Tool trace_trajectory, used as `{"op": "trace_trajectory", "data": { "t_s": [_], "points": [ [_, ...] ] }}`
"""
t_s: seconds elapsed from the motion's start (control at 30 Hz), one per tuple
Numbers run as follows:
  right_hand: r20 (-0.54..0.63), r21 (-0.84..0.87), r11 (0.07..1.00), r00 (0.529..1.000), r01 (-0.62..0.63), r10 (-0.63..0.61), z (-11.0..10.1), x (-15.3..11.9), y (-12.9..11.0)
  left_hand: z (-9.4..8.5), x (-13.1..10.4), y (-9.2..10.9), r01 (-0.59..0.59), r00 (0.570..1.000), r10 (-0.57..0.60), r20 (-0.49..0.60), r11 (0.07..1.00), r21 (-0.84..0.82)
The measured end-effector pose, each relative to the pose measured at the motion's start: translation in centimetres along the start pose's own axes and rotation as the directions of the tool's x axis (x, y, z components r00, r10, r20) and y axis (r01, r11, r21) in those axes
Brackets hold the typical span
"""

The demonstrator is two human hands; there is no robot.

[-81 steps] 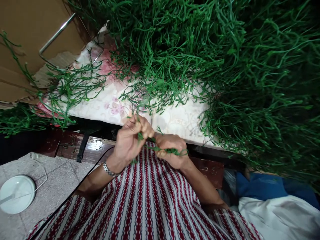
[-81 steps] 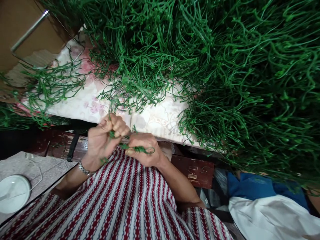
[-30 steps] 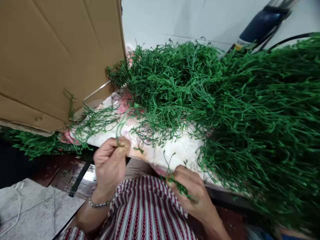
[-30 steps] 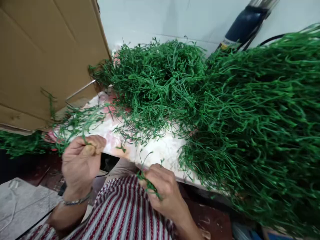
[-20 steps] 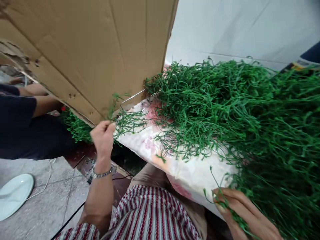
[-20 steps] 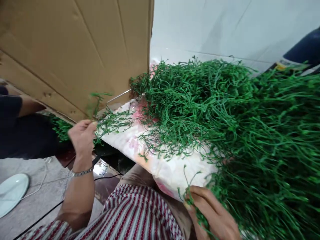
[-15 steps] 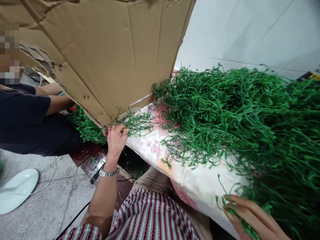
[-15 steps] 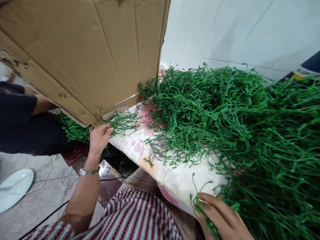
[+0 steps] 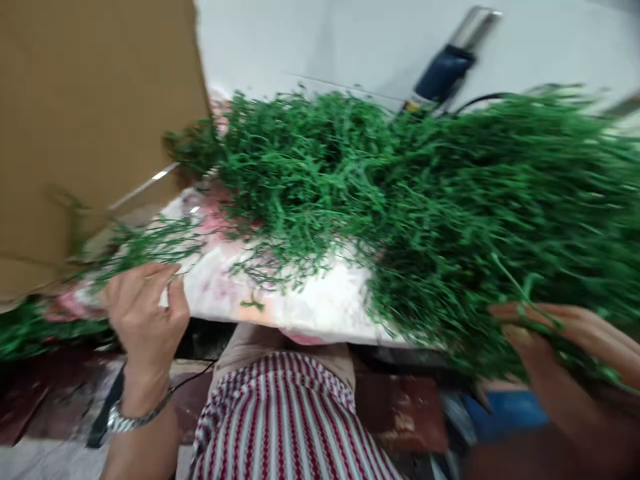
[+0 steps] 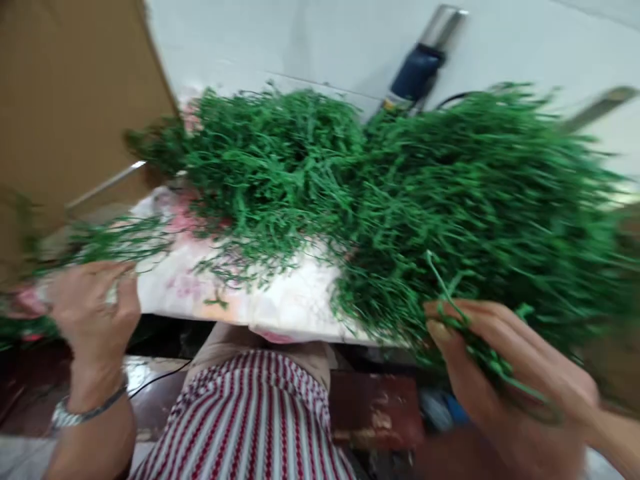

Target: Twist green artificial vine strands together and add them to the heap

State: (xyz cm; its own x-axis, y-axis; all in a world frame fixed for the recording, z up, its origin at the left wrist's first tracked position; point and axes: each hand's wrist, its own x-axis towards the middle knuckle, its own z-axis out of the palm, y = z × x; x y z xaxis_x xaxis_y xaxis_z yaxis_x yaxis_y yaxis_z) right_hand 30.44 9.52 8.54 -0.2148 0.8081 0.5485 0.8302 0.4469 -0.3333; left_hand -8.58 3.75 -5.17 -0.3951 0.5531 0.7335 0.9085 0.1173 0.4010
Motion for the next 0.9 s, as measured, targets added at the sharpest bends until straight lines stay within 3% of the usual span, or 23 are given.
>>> {"op": "trace_trajectory", "data": {
  "t_s": [0.03, 0.17, 0.23, 0.3, 0.33, 0.4, 0.47, 0.57, 0.73, 0.9],
  "points": [
    [-0.007, -0.042, 0.997, 0.998, -0.063, 0.062, -0.8, 0.2, 0.3, 0.5, -0.3, 0.3, -0.015, 1.0, 0.014, -0.009, 0.998, -0.061],
    [-0.151, -0.118, 0.993, 0.989, -0.007, -0.011, -3.0, 0.8, 1.9, 2.3, -1.3, 1.3, -0.043, 0.998, 0.033, -0.053, 0.979, -0.199],
    [-0.152, -0.172, 0.985, 0.988, -0.022, -0.005, -3.2, 1.2, 2.8, 3.1, -1.5, 1.9, -0.064, 0.996, 0.044, -0.083, 0.964, -0.257],
    [-0.003, -0.218, 0.975, 0.999, -0.037, 0.037, -2.4, 1.6, 4.0, 3.7, -1.6, 2.6, -0.098, 0.993, 0.076, -0.086, 0.948, -0.303],
    [0.149, -0.249, 0.968, 0.989, 0.027, 0.011, -1.7, 1.8, 4.5, 4.0, -1.7, 3.0, -0.116, 0.992, 0.095, -0.078, 0.94, -0.32],
    [0.357, -0.424, 0.902, 0.93, 0.075, 0.091, 0.2, 2.0, 5.5, 4.2, -1.8, 3.7, -0.136, 0.991, 0.126, -0.05, 0.929, -0.343],
    [0.424, -0.562, 0.818, 0.891, 0.12, 0.161, 1.8, 2.1, 6.1, 4.1, -1.9, 4.5, -0.127, 0.991, 0.131, -0.015, 0.922, -0.365],
    [0.417, -0.642, 0.753, 0.889, 0.143, 0.187, 2.4, 2.0, 6.0, 3.4, -2.5, 5.3, -0.086, 0.99, 0.123, 0.072, 0.917, -0.389],
    [0.352, -0.72, 0.684, 0.912, 0.118, 0.213, 0.7, 1.4, 4.5, 2.4, -3.3, 6.3, 0.066, 0.973, 0.035, 0.229, 0.905, -0.421],
    [0.285, -0.758, 0.649, 0.928, 0.063, 0.241, 0.3, 0.1, 3.2, 2.4, -3.3, 6.9, 0.051, 0.968, 0.073, 0.238, 0.877, -0.477]
  ]
}}
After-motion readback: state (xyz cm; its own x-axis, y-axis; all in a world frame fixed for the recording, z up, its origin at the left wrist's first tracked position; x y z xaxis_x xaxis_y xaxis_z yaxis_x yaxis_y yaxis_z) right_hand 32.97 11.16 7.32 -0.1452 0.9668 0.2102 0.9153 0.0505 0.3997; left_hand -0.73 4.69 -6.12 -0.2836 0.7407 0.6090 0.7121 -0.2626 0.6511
